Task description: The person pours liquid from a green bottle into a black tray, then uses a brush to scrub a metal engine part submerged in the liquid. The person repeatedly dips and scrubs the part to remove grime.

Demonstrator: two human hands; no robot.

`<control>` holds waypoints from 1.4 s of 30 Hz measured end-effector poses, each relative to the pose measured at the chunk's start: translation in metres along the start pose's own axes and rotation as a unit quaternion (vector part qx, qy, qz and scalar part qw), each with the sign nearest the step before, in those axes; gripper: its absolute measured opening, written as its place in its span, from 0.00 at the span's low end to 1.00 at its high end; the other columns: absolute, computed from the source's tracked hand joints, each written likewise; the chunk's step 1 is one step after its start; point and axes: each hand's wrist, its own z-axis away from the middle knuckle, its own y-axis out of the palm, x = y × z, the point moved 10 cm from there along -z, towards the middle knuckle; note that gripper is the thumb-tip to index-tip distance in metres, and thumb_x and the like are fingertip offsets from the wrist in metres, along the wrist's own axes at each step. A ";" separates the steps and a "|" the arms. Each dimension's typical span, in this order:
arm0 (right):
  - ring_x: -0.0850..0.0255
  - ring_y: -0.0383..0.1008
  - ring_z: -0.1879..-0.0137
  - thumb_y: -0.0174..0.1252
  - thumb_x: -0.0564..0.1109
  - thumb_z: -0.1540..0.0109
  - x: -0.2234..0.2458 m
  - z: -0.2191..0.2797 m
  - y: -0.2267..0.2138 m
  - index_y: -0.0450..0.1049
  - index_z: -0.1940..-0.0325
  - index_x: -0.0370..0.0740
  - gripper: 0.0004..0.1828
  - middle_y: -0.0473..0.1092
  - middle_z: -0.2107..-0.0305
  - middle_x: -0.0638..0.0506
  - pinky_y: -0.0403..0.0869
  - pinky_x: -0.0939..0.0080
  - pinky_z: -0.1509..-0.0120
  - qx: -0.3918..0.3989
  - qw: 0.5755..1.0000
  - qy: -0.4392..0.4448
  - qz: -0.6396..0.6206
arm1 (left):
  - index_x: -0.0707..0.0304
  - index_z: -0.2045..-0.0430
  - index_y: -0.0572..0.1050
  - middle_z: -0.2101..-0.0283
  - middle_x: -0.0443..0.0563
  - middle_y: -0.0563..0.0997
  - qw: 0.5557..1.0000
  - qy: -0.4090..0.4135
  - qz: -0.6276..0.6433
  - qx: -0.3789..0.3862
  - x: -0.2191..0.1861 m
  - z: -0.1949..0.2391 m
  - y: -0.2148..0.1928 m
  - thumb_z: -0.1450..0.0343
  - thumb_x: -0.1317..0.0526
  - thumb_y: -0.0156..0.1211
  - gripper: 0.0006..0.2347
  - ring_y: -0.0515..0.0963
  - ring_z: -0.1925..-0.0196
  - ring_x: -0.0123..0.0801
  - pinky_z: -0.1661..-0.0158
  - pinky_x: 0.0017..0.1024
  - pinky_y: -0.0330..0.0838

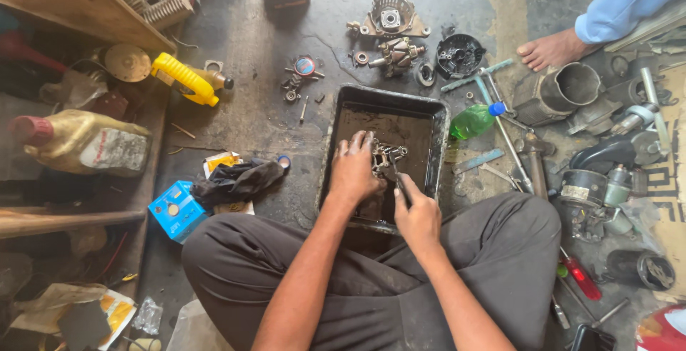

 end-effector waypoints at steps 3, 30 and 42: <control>0.38 0.79 0.59 0.60 0.49 0.36 -0.009 0.002 0.000 0.77 0.41 0.52 0.18 0.77 0.66 0.38 0.76 0.42 0.55 0.014 1.000 0.025 0.006 | 0.65 0.36 0.63 0.32 0.58 0.65 1.000 0.011 0.005 -0.011 -0.003 0.000 -0.004 0.52 0.56 0.83 0.47 0.67 0.34 0.58 0.36 0.46 0.64; 0.43 0.79 0.63 0.59 0.48 0.37 0.004 -0.021 -0.003 0.76 0.40 0.50 0.20 0.79 0.65 0.45 0.75 0.43 0.60 -0.037 0.989 -0.011 0.143 | 0.64 0.37 0.64 0.34 0.56 0.67 0.999 -0.001 0.020 -0.026 0.003 -0.003 -0.008 0.53 0.55 0.84 0.47 0.69 0.38 0.56 0.39 0.45 0.66; 0.38 0.78 0.61 0.59 0.50 0.37 0.010 -0.007 -0.008 0.76 0.41 0.53 0.20 0.78 0.66 0.40 0.75 0.40 0.56 0.023 0.993 0.007 0.120 | 0.53 0.38 0.67 0.33 0.57 0.63 0.998 0.047 0.027 -0.014 0.004 -0.005 -0.011 0.55 0.59 0.85 0.47 0.69 0.37 0.55 0.41 0.44 0.69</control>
